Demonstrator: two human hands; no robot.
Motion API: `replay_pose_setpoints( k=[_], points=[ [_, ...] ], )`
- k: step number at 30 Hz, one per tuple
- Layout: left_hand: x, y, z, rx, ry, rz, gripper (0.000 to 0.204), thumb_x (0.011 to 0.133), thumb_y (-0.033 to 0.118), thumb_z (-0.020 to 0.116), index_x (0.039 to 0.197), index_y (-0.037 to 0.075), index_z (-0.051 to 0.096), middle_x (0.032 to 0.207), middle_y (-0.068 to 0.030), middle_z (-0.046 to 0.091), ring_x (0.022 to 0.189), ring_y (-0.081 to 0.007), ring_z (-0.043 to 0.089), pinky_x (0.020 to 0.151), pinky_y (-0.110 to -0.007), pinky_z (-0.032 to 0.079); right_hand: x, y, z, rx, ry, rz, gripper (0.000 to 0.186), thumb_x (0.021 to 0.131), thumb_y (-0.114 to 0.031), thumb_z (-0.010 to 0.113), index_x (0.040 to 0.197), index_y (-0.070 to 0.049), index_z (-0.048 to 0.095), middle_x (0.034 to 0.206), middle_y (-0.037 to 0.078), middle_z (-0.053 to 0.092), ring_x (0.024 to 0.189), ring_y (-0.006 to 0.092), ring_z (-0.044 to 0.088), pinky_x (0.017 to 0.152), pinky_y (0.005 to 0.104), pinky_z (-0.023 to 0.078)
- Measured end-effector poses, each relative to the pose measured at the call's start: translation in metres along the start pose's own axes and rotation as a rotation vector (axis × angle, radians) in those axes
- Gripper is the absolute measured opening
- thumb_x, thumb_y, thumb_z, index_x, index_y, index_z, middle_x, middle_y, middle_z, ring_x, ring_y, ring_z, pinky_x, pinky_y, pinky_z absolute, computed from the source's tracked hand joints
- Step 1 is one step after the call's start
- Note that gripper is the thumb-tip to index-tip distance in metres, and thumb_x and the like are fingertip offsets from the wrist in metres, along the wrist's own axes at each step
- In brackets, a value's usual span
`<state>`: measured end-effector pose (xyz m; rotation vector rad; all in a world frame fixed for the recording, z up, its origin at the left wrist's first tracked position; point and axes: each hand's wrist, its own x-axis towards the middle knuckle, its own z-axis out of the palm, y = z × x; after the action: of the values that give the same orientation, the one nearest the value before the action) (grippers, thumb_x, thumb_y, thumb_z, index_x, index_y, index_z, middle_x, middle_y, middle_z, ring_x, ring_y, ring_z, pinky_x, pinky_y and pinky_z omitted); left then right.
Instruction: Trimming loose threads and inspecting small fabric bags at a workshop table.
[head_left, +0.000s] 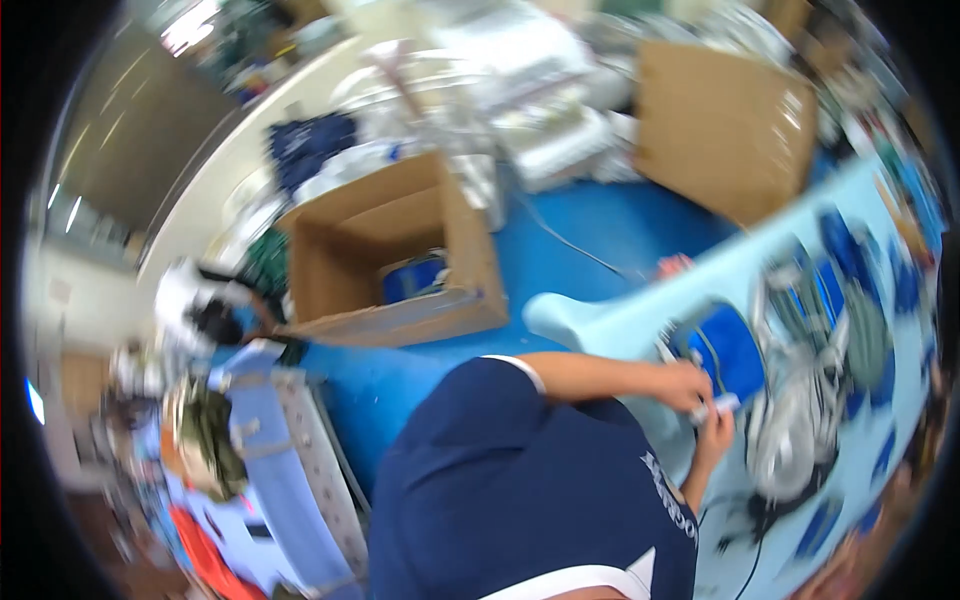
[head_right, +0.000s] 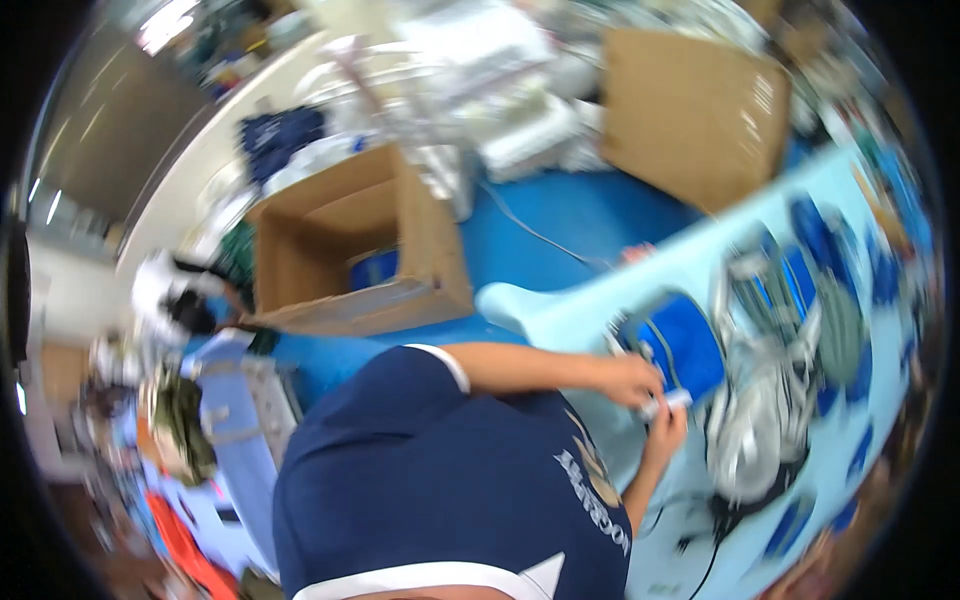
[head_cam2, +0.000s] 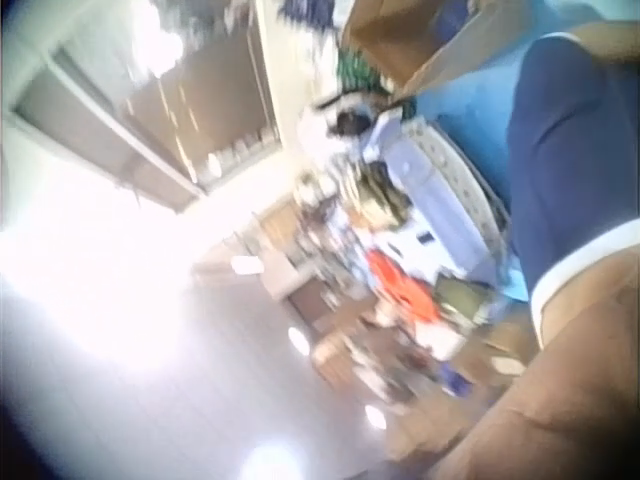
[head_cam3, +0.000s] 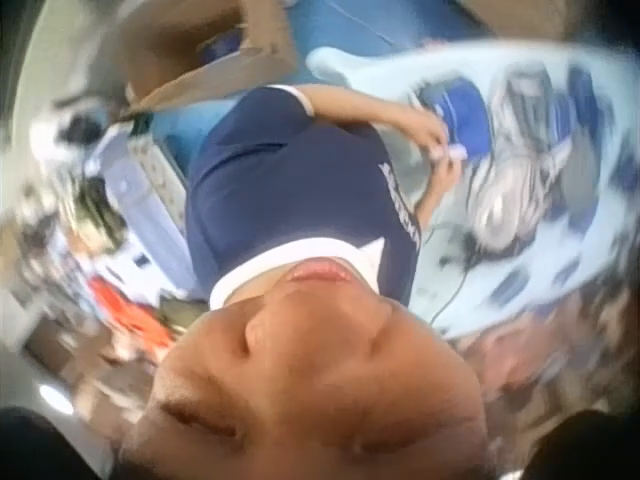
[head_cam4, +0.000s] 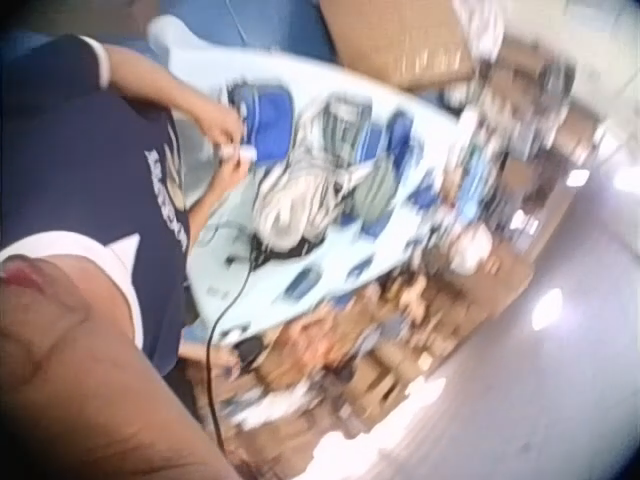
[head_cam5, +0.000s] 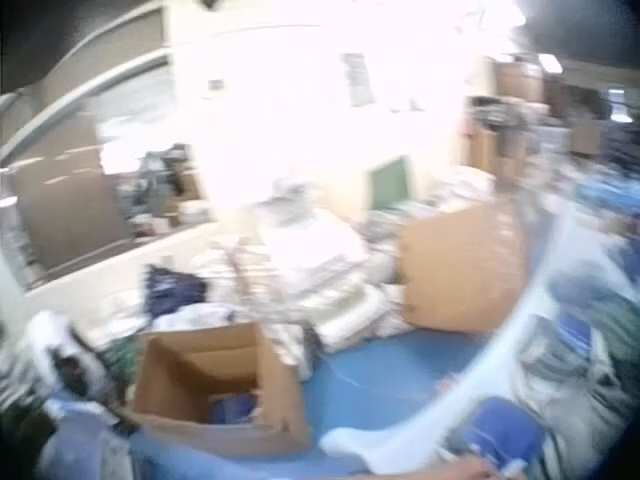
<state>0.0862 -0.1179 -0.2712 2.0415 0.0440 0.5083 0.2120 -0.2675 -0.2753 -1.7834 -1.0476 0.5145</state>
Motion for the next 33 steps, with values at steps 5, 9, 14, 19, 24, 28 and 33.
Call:
replay_pose_setpoints(
  k=[5, 9, 14, 19, 24, 28, 33],
  points=[
    [-0.001, 0.009, 0.012, 0.379, 0.119, 0.195, 0.01, 0.069, 0.018, 0.057, 0.066, 0.009, 0.06, 0.066, -0.007, 0.057, 0.062, -0.028, 0.058, 0.052, -0.041, 0.046, 0.001, 0.001, 0.004, 0.188, -0.029, 0.1, 0.02, 0.089, -0.017, 0.049, 0.093, 0.002, 0.055, 0.082, 0.004, 0.054, 0.075, 0.0108, 0.047, 0.065, 0.0258, 0.04],
    [0.003, -0.013, 0.009, 0.52, 0.067, 0.519, 0.017, 0.073, 0.02, 0.055, 0.062, 0.007, 0.058, 0.063, -0.0077, 0.056, 0.059, -0.029, 0.058, 0.051, -0.041, 0.045, 0.008, -0.008, 0.01, 0.253, -0.028, 0.147, 0.022, 0.09, -0.018, 0.047, 0.092, 0.003, 0.054, 0.082, 0.004, 0.054, 0.073, 0.0105, 0.047, 0.065, 0.0245, 0.038],
    [-0.013, -0.013, 0.008, 0.561, 0.135, 0.483, 0.022, 0.075, 0.023, 0.055, 0.06, 0.006, 0.056, 0.062, -0.0086, 0.056, 0.057, -0.0306, 0.056, 0.051, -0.042, 0.044, 0.007, -0.013, 0.018, 0.259, -0.039, 0.159, 0.022, 0.09, -0.019, 0.047, 0.089, 0.002, 0.054, 0.079, 0.003, 0.053, 0.07, 0.0105, 0.045, 0.063, 0.0248, 0.037],
    [-0.004, 0.016, 0.014, 0.288, 0.195, -0.057, 0.029, 0.076, 0.03, 0.057, 0.066, 0.004, 0.063, 0.063, -0.0133, 0.06, 0.062, -0.0338, 0.058, 0.055, -0.044, 0.046, 0.006, -0.023, 0.009, 0.024, -0.037, 0.073, 0.025, 0.09, -0.021, 0.048, 0.084, 0.003, 0.052, 0.075, 0.006, 0.052, 0.069, 0.013, 0.045, 0.063, 0.0274, 0.038],
    [-0.003, 0.019, 0.006, 0.295, 0.071, -0.094, 0.028, 0.076, 0.029, 0.057, 0.064, 0.005, 0.062, 0.069, -0.0108, 0.062, 0.064, -0.0314, 0.059, 0.054, -0.042, 0.045, 0.006, -0.037, 0.01, 0.019, 0.003, 0.181, 0.024, 0.089, -0.019, 0.048, 0.081, 0.004, 0.052, 0.075, 0.007, 0.053, 0.069, 0.0138, 0.045, 0.064, 0.0282, 0.038],
    [-0.002, 0.003, 0.027, 0.613, 0.079, 0.186, 0.025, 0.076, 0.027, 0.056, 0.063, 0.005, 0.062, 0.076, -0.0099, 0.062, 0.066, -0.0294, 0.06, 0.054, -0.04, 0.045, 0.009, -0.025, 0.01, 0.041, 0.087, 0.185, 0.031, 0.085, -0.026, 0.055, 0.087, 0.005, 0.057, 0.077, 0.011, 0.058, 0.07, 0.0168, 0.05, 0.065, 0.03, 0.041],
    [-0.007, 0.014, 0.017, 0.377, 0.175, 0.025, 0.027, 0.078, 0.025, 0.055, 0.062, 0.005, 0.063, 0.066, -0.0117, 0.061, 0.061, -0.0305, 0.059, 0.054, -0.043, 0.046, 0.01, -0.021, 0.005, -0.025, -0.012, 0.107, 0.03, 0.088, -0.025, 0.052, 0.089, 0.004, 0.057, 0.08, 0.01, 0.057, 0.071, 0.0166, 0.05, 0.067, 0.0288, 0.041]
  ],
)
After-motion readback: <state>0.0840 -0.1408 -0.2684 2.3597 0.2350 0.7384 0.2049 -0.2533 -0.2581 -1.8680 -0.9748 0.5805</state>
